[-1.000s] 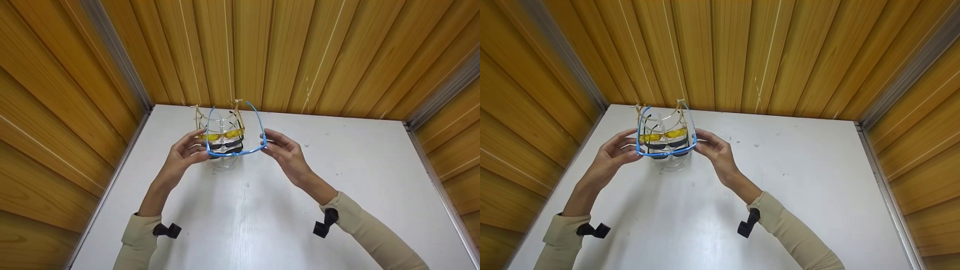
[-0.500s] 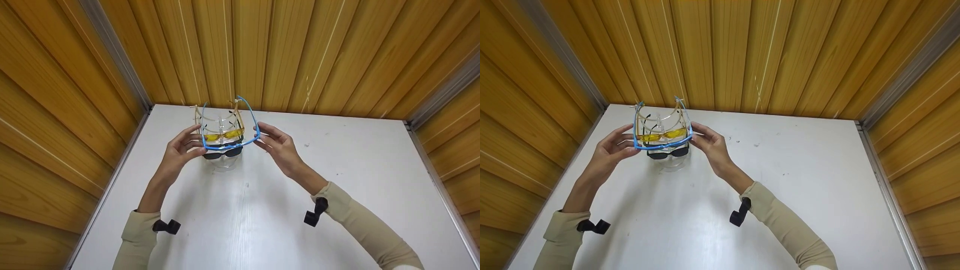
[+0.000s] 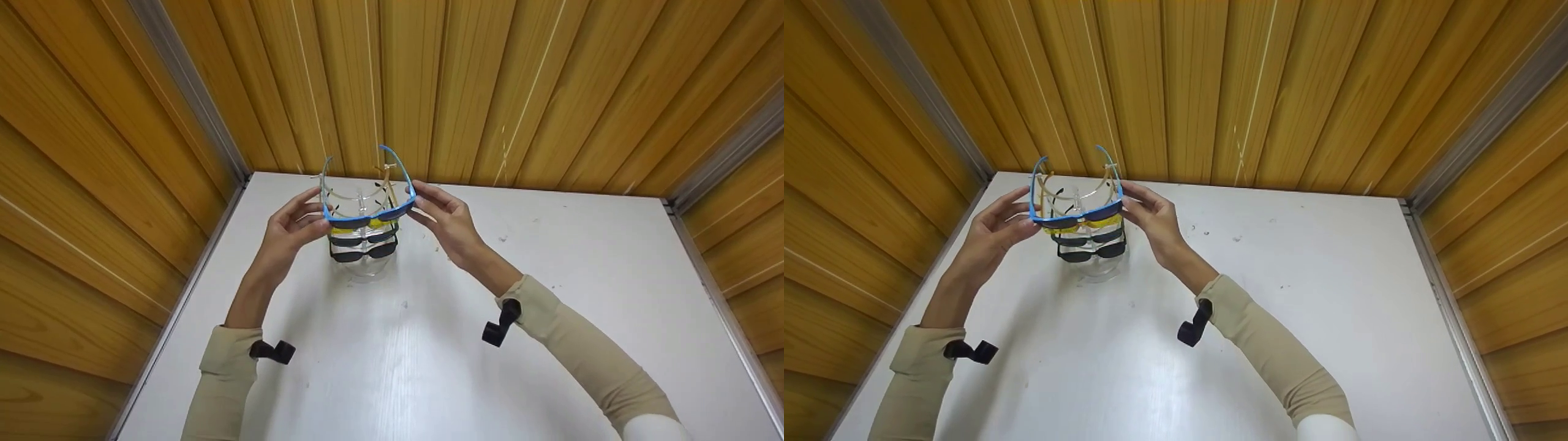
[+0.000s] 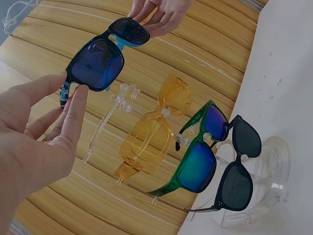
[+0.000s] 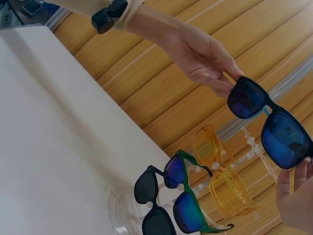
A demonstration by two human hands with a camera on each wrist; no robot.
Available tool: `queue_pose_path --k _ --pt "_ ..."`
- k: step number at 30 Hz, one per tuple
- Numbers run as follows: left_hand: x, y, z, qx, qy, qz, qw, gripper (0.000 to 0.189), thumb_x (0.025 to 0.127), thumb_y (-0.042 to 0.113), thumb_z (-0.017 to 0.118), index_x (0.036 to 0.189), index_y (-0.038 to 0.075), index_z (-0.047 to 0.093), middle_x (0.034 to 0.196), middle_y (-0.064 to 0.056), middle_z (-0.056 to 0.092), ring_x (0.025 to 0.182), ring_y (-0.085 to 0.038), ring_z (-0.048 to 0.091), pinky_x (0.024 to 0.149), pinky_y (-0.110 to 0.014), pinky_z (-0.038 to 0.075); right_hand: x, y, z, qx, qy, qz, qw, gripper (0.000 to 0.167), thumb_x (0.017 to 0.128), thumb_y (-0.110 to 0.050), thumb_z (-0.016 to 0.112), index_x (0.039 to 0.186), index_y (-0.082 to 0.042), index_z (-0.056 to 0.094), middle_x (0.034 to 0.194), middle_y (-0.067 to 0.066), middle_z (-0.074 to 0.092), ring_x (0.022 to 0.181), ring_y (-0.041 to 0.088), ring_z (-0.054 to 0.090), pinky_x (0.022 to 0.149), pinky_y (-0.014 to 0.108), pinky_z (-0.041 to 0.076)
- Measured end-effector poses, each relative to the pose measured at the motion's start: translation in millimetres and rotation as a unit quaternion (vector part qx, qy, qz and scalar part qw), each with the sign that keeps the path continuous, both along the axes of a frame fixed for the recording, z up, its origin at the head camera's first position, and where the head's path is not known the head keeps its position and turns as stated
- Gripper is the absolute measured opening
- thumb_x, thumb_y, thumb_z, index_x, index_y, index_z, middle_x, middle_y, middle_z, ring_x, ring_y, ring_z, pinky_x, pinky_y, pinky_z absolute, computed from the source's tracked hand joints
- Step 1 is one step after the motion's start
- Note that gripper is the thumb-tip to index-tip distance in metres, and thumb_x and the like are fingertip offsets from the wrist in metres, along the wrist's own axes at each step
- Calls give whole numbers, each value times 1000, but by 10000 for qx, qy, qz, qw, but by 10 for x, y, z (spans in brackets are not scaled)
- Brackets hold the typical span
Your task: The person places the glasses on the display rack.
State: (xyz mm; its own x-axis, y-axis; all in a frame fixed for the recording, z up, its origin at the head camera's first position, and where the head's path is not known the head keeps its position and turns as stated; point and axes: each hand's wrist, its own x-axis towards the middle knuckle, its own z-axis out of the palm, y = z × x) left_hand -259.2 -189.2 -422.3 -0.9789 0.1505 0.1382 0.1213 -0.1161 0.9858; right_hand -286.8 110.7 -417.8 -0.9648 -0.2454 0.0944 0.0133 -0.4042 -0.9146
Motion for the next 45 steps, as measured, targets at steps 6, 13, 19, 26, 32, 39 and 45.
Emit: queue_pose_path --k 6,13,19,26,32,39,45 --pt "-89 -36 3 -70 -170 52 9998 62 96 9 70 153 14 46 135 -20 57 111 -18 70 103 -32 57 -90 -58 10 48 -339 -56 9994 39 104 -4 55 143 1 55 132 11 64 114 15 67 114 42 49" --pt "-188 -52 -9 -6 -246 135 9996 56 98 11 67 151 14 49 127 -10 62 106 -16 71 103 -33 57 -185 -109 -19 66 -564 -126 9983 37 105 -6 55 141 0 56 127 8 64 116 15 66 113 40 50" --pt "-266 -54 -61 105 -241 172 9995 55 98 7 66 151 11 49 120 -4 64 105 -14 71 104 -33 57 -229 -138 -21 156 -745 -234 9968 37 104 -6 56 141 -1 57 139 16 57 120 17 64 113 39 51" --pt "-311 -58 -99 86 -279 283 9992 54 99 9 66 151 11 50 122 -3 65 109 -14 70 104 -31 57 -241 -165 -46 228 -824 -240 9960 40 104 -7 55 144 -2 55 152 21 48 131 23 58 115 40 48" --pt "-371 -45 -136 57 -284 265 9992 52 99 11 66 149 11 52 124 -4 65 112 -15 69 104 -30 56 -281 -151 -92 315 -787 -220 9962 41 106 -5 52 147 -1 52 151 18 51 138 27 53 117 40 46" --pt "-394 -64 -178 -34 -284 275 9992 53 99 13 68 149 12 52 129 -6 65 114 -15 69 104 -30 56 -311 -166 -133 452 -773 -121 9959 43 106 -3 49 149 0 49 155 19 48 142 29 50 119 41 44" --pt "-339 -169 -217 -102 -452 529 9975 52 98 11 68 148 12 53 127 -5 65 111 -14 69 101 -28 57 -320 -262 -179 603 -766 174 9951 45 107 -5 49 151 -1 46 157 16 46 144 28 48 119 39 44"
